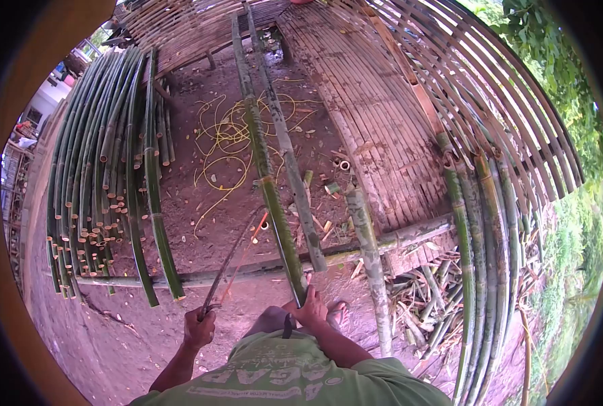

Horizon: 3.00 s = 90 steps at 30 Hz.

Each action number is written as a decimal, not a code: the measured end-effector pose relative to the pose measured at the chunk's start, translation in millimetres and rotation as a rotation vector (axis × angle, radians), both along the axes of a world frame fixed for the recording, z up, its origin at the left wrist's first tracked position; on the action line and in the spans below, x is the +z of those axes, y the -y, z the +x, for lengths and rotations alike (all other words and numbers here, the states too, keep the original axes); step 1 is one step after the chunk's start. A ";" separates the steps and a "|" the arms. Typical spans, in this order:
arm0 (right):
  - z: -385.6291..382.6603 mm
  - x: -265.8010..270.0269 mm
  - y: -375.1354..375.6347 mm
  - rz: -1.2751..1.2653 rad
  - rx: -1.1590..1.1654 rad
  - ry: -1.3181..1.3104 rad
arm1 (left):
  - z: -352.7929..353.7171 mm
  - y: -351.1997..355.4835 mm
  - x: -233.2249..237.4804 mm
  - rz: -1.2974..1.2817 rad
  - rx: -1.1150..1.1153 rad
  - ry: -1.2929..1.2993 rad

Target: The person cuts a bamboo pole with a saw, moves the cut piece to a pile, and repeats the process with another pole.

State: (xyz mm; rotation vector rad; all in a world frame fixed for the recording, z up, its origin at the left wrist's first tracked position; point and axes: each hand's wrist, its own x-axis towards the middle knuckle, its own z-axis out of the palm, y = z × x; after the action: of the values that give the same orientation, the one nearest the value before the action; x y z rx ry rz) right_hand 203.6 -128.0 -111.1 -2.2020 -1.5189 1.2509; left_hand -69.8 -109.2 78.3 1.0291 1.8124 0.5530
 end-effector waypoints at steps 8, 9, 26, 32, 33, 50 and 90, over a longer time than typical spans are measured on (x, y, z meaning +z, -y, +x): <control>13.8 -6.6 -10.2 -0.030 0.096 -0.032 | 25.6 4.3 -6.6 0.034 -0.093 0.048; 15.0 -5.8 -10.3 -0.034 0.106 -0.030 | 24.1 7.9 -10.1 0.044 -0.106 0.045; 36.4 -20.0 -17.7 -0.090 0.266 0.036 | 14.5 59.1 -13.6 0.147 0.120 0.132; 46.6 -3.6 -33.5 -0.208 0.367 0.111 | 9.0 74.8 -21.2 0.162 0.209 0.154; 47.5 3.2 -36.3 -0.209 0.389 0.142 | 9.1 76.3 -20.2 0.167 0.221 0.165; -169.3 55.5 -143.0 -0.084 0.498 -0.175 | 8.3 97.0 55.6 0.575 0.206 0.203; 272.0 -157.4 171.2 -0.346 -0.346 0.287 | -144.6 -14.4 -86.9 0.321 0.837 0.196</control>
State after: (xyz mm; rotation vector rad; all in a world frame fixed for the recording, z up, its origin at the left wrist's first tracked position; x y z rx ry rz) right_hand 475.7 -299.2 -268.5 -2.8182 -0.9857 1.1945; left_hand -214.4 -94.8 -8.6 0.3384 1.9654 1.4277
